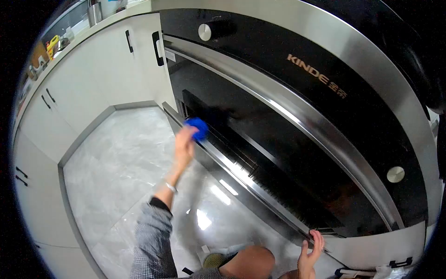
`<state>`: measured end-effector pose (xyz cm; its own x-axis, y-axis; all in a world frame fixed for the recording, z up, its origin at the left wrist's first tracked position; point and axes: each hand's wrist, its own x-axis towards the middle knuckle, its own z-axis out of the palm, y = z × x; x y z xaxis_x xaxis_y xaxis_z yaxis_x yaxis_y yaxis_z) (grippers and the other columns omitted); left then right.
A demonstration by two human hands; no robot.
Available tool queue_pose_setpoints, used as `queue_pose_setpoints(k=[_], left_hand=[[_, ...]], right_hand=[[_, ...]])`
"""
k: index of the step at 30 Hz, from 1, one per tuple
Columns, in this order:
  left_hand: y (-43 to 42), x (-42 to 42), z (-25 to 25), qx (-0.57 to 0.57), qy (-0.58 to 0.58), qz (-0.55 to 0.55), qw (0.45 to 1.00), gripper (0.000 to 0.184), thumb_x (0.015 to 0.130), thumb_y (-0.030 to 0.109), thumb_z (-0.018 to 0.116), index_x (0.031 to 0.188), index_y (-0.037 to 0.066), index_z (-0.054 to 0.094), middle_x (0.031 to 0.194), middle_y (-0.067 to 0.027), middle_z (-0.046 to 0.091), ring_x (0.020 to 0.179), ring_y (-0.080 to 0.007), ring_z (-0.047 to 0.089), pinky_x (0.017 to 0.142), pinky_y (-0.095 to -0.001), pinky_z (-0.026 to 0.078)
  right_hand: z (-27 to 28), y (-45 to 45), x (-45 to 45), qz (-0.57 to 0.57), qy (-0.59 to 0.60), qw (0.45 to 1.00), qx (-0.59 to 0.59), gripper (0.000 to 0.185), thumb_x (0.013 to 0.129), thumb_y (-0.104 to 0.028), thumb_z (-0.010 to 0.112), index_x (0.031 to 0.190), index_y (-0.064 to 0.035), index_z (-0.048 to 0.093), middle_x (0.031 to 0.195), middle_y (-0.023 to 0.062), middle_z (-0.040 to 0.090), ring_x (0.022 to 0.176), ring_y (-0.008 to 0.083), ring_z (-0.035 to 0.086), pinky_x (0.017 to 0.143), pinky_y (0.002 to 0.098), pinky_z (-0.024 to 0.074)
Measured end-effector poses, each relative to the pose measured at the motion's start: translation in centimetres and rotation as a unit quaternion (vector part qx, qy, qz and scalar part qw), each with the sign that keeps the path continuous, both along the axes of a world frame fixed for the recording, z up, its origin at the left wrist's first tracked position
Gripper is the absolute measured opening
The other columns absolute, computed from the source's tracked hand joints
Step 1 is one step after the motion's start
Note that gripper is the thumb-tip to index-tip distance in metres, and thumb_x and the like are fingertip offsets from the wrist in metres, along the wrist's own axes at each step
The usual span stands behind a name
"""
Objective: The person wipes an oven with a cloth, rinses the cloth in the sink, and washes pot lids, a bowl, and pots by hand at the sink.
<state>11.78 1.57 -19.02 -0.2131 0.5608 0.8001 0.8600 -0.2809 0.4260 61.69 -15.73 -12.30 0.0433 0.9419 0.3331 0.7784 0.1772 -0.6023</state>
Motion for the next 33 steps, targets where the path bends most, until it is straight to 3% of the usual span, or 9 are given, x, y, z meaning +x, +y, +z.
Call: queue_pose_setpoints(k=[3, 8, 11, 15, 19, 24, 27, 31, 33], left_hand=[[4.6, -11.8, 0.8, -0.02, -0.079, 0.033, 0.996, 0.032, 0.083, -0.003, 0.05, 0.112, 0.005, 0.06, 0.114, -0.0186, 0.059, 0.114, -0.0356, 0.052, 0.1, -0.0417, 0.038], [4.5, -8.8, 2.3, -0.025, -0.07, 0.095, 0.993, 0.029, 0.087, 0.0, 0.05, 0.114, 0.004, 0.058, 0.116, -0.0182, 0.058, 0.116, -0.0366, 0.05, 0.102, -0.0411, 0.036], [0.4, 1.6, 3.3, -0.048, -0.086, 0.018, 0.995, 0.031, 0.087, -0.001, 0.048, 0.115, 0.004, 0.058, 0.117, -0.0166, 0.058, 0.115, -0.0376, 0.05, 0.102, -0.0419, 0.036], [-6.9, 17.8, 0.9, -0.092, 0.029, -0.108, 0.989, 0.044, 0.078, -0.006, 0.05, 0.119, 0.008, 0.059, 0.122, -0.0177, 0.056, 0.109, -0.0378, 0.054, 0.096, -0.0452, 0.042], [-12.1, 32.1, 3.4, -0.199, -0.032, -0.289, 0.936, 0.052, 0.072, -0.001, 0.06, 0.123, 0.011, 0.058, 0.121, -0.0226, 0.055, 0.109, -0.039, 0.055, 0.092, -0.0435, 0.046], [-13.4, 40.6, 6.1, -0.293, 0.092, -0.428, 0.85, 0.063, 0.073, 0.006, 0.063, 0.133, 0.015, 0.048, 0.131, -0.0228, 0.048, 0.102, -0.0387, 0.059, 0.083, -0.0413, 0.053], [-14.2, 45.3, 4.8, -0.285, 0.141, -0.457, 0.831, 0.067, 0.075, 0.007, 0.061, 0.138, 0.017, 0.042, 0.132, -0.0214, 0.048, 0.101, -0.038, 0.06, 0.082, -0.0416, 0.054], [-15.4, 50.6, 4.1, -0.249, 0.211, -0.503, 0.8, 0.055, 0.081, 0.007, 0.054, 0.135, 0.009, 0.043, 0.134, -0.0224, 0.046, 0.099, -0.0357, 0.06, 0.08, -0.0402, 0.054], [-16.9, 53.3, 1.4, -0.386, 0.078, -0.62, 0.679, 0.046, 0.082, 0.011, 0.054, 0.127, 0.007, 0.047, 0.127, -0.0211, 0.05, 0.099, -0.0366, 0.06, 0.08, -0.0436, 0.052]], right_hand=[[0.2, -0.5, -0.5, 0.002, 0.003, 1.0, 0.009, 0.031, 0.083, -0.015, 0.059, 0.11, 0.0012, 0.058, 0.116, 0.0157, 0.057, 0.112, 0.0326, 0.048, 0.1, 0.0416, 0.033], [0.8, -0.7, 0.5, 0.019, 0.008, 0.999, -0.04, 0.033, 0.085, -0.013, 0.054, 0.115, -0.0005, 0.058, 0.123, 0.0147, 0.056, 0.12, 0.034, 0.046, 0.106, 0.0437, 0.0279], [1.7, -1.0, 2.6, 0.02, 0.127, 0.99, -0.06, 0.034, 0.087, -0.011, 0.046, 0.116, 0.0, 0.06, 0.127, 0.0156, 0.055, 0.126, 0.0304, 0.044, 0.109, 0.0401, 0.0269], [-0.2, -1.8, 7.9, -0.223, 0.23, 0.947, 0.02, 0.04, 0.095, -0.015, 0.031, 0.122, 0.0017, 0.055, 0.125, 0.0146, 0.056, 0.123, 0.025, 0.046, 0.106, 0.0362, 0.0298], [-2.7, -2.8, 10.9, -0.152, 0.417, 0.895, -0.05, 0.059, 0.095, -0.04, 0.032, 0.139, -0.0016, 0.04, 0.135, 0.0141, 0.049, 0.119, 0.0183, 0.048, 0.103, 0.0311, 0.0316], [-1.5, -3.4, 12.0, -0.114, 0.572, 0.807, -0.096, 0.061, 0.094, -0.04, 0.031, 0.146, -0.008, 0.029, 0.141, 0.0139, 0.044, 0.1, 0.0069, 0.049, 0.087, 0.0208, 0.0349], [-1.8, -3.6, 12.6, -0.073, 0.651, 0.752, -0.069, 0.06, 0.093, -0.035, 0.034, 0.145, -0.0045, 0.028, 0.135, 0.0141, 0.05, 0.095, 0.0111, 0.054, 0.092, 0.0251, 0.0389], [-1.9, -4.1, 13.0, -0.145, 0.655, 0.74, -0.05, 0.058, 0.093, -0.035, 0.033, 0.144, -0.0069, 0.031, 0.142, 0.015, 0.04, 0.12, 0.0199, 0.044, 0.098, 0.0323, 0.0344], [-1.1, -4.3, 12.8, -0.182, 0.553, 0.812, 0.033, 0.044, 0.094, -0.022, 0.038, 0.134, -0.0034, 0.044, 0.13, 0.0134, 0.049, 0.115, 0.0237, 0.048, 0.102, 0.0344, 0.0337]])
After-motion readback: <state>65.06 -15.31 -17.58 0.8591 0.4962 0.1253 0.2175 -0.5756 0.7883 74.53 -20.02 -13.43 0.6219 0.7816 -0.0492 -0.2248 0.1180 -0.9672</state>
